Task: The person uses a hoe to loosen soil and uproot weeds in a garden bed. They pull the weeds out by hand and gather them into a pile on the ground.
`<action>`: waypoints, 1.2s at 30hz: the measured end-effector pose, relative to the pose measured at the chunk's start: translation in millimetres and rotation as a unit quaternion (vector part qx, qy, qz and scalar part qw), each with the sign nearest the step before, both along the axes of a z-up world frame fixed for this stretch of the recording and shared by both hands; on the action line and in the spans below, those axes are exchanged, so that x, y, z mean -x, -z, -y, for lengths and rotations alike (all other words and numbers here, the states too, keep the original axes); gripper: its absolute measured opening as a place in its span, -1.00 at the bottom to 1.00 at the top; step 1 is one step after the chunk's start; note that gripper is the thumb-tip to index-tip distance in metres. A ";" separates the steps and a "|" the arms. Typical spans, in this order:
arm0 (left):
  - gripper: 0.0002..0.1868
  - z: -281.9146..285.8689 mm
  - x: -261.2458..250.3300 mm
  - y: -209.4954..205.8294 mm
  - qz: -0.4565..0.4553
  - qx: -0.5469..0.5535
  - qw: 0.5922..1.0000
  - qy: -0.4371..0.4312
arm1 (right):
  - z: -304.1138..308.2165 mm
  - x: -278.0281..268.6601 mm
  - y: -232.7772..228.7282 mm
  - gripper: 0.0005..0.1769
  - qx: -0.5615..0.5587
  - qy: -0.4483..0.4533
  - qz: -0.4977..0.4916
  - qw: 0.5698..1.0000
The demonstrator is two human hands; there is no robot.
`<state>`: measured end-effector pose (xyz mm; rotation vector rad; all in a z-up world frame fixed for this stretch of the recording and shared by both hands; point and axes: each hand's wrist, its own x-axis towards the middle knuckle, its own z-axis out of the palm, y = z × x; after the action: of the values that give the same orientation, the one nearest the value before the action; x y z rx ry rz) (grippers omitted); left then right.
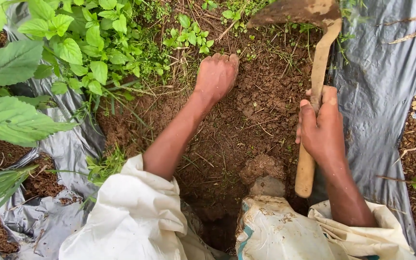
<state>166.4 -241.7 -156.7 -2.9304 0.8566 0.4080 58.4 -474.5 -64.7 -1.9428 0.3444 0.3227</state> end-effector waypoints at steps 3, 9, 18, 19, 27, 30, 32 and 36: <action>-0.66 0.6 -0.1 11.7 0.033 0.025 0.999 0.002 | -5.3 -2.4 0.6 -0.77 0.003 -0.038 -0.045 0.998; -0.60 -24.6 16.3 3.0 -0.034 0.080 0.996 -0.022 | 8.1 -1.1 -8.0 -0.77 -0.022 -0.077 -0.085 0.993; -0.46 -123.7 12.8 -51.9 -0.108 0.003 0.989 -0.106 | -11.3 -2.7 10.5 -0.75 -0.079 -0.055 -0.030 0.995; -0.46 -124.4 16.8 -49.8 -0.108 0.005 0.988 -0.110 | -14.7 -5.7 7.8 -0.75 -0.078 -0.059 -0.030 0.995; -0.45 -88.0 18.9 -12.8 -0.067 -0.070 0.991 0.094 | -55.4 -48.3 -36.6 -0.98 0.070 -0.087 -0.210 0.971; -0.12 -77.8 2.6 6.3 -0.036 -0.023 0.998 0.053 | -63.8 -58.6 -12.1 -0.92 -0.006 -0.025 -0.142 0.990; -0.14 -77.3 -9.9 26.7 -0.007 -0.007 1.000 0.027 | -73.0 -73.5 8.0 -0.92 -0.047 -0.013 -0.140 0.989; 0.05 -82.3 -19.6 45.1 0.106 -0.066 0.992 -0.032 | -91.9 -85.8 41.0 -0.90 -0.124 -0.013 -0.147 0.981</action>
<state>186.0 -159.4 -201.8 -2.8195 0.6818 0.1462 144.2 -382.6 -105.7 -1.6564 0.4482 0.6439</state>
